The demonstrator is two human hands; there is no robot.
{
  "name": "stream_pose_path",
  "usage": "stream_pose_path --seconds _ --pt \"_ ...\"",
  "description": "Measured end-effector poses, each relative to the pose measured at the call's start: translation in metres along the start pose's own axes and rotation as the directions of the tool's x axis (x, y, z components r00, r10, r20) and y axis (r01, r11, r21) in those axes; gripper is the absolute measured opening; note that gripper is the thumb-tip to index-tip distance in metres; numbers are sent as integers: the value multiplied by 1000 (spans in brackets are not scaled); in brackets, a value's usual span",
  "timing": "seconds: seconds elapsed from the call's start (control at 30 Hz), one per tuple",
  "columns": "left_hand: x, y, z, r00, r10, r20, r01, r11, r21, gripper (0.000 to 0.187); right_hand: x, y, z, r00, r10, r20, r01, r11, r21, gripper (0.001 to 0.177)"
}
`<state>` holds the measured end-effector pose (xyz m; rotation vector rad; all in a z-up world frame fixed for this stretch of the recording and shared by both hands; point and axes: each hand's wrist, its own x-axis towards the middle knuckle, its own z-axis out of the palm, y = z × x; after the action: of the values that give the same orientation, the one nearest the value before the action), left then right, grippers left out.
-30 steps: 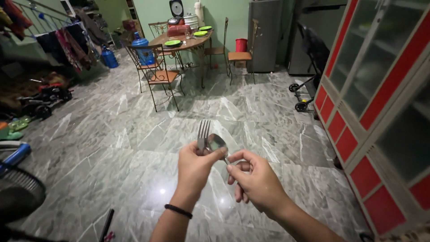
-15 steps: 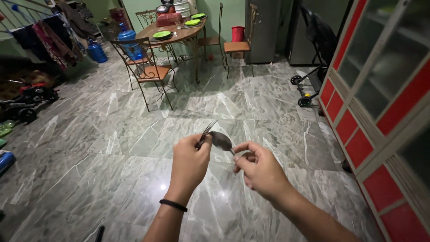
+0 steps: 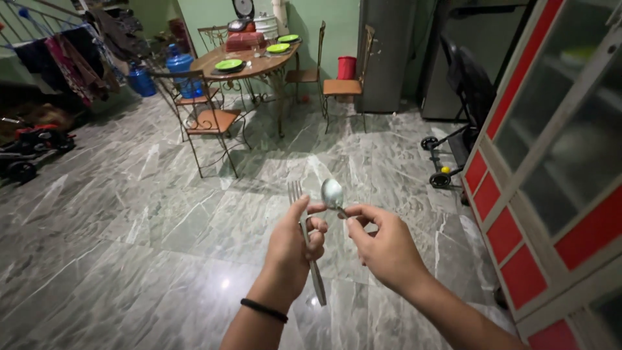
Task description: Set the dining table by placing mats, plates, forks, spoons, and glasses at seating positions.
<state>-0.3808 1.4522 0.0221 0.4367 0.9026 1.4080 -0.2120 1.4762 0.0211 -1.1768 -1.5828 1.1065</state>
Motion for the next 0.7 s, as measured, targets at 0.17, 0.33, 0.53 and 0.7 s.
stream_pose_path --seconds 0.17,0.33,0.53,0.7 --pt "58 -7 26 974 226 19 -220 918 331 29 50 14 -19 990 -140 -28 136 986 -99 23" --pt "144 -2 30 875 482 42 -442 761 475 13 105 21 -31 990 -133 -42 123 976 -177 23" --pt "234 52 36 820 568 62 -448 572 687 21 203 27 -23 1000 19 7 -17 985 -172 18" --pt "294 126 43 753 654 76 -366 320 874 18 294 20 7 1000 26 1 -25 990 -137 17"
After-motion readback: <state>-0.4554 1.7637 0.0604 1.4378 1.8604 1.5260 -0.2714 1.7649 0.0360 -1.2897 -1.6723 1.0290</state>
